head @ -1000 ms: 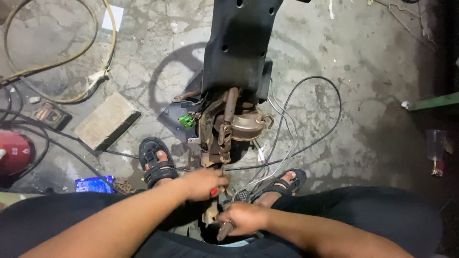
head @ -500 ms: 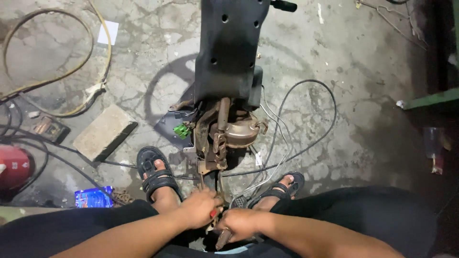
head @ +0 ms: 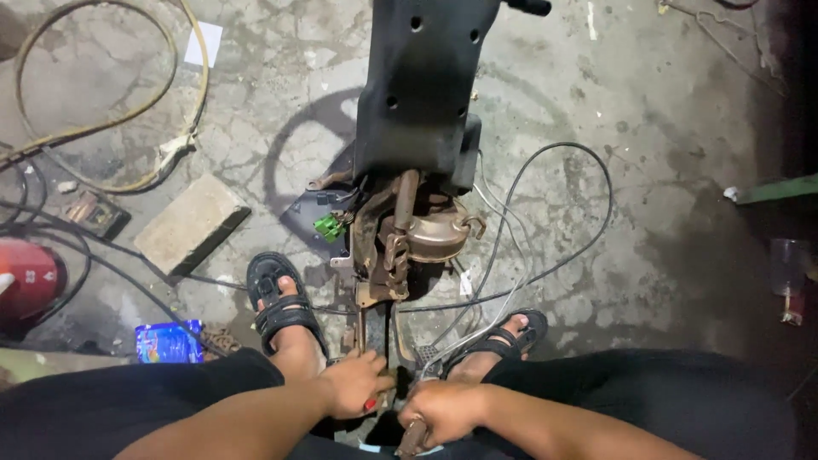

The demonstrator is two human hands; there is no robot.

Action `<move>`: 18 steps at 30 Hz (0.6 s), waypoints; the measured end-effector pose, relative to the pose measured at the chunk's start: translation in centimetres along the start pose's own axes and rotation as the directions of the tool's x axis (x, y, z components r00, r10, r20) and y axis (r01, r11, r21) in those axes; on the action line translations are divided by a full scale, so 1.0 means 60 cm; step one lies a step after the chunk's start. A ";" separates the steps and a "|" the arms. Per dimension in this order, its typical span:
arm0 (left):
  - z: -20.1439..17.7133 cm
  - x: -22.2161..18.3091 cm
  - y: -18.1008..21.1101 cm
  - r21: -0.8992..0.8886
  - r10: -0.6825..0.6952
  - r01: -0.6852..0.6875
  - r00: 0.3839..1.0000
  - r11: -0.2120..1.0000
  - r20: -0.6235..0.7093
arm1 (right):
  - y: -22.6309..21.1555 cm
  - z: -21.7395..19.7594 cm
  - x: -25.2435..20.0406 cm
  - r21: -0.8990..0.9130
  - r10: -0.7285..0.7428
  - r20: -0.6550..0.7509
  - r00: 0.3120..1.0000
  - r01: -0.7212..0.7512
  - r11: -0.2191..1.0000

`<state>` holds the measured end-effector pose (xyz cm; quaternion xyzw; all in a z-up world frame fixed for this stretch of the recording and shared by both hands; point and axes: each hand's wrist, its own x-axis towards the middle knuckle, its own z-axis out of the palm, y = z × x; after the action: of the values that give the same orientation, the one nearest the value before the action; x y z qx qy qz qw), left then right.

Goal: Repairing and inspecting the wiring and mechanical assembly of a vehicle steering column.

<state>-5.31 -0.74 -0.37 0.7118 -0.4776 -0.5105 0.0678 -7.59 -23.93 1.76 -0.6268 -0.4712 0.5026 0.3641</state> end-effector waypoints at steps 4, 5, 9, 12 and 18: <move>-0.001 -0.003 0.002 0.123 0.061 -0.057 0.998 0.991 -0.029 | -0.039 -0.022 -0.022 -0.041 0.110 0.081 0.991 -0.107 0.993; -0.005 -0.007 0.003 0.084 0.063 -0.061 0.997 0.995 -0.032 | -0.044 -0.030 -0.025 -0.053 0.175 0.146 0.974 -0.169 0.984; -0.002 -0.003 0.001 -0.062 0.071 -0.071 0.997 0.996 -0.004 | -0.068 -0.038 -0.047 0.015 0.166 0.151 0.975 -0.170 0.985; -0.028 -0.018 0.011 -0.111 0.053 -0.045 0.996 0.993 0.068 | -0.104 -0.069 -0.062 0.067 0.194 0.220 0.956 -0.214 0.975; 0.054 0.034 -0.029 0.086 0.165 -0.166 0.986 0.982 0.009 | -0.137 -0.072 -0.072 0.169 0.117 0.076 0.990 -0.128 0.977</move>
<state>-6.73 -0.06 -4.27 0.6715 -0.5568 -0.4825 0.0788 -5.44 -25.62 11.64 -0.6037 -0.3979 0.5834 0.3700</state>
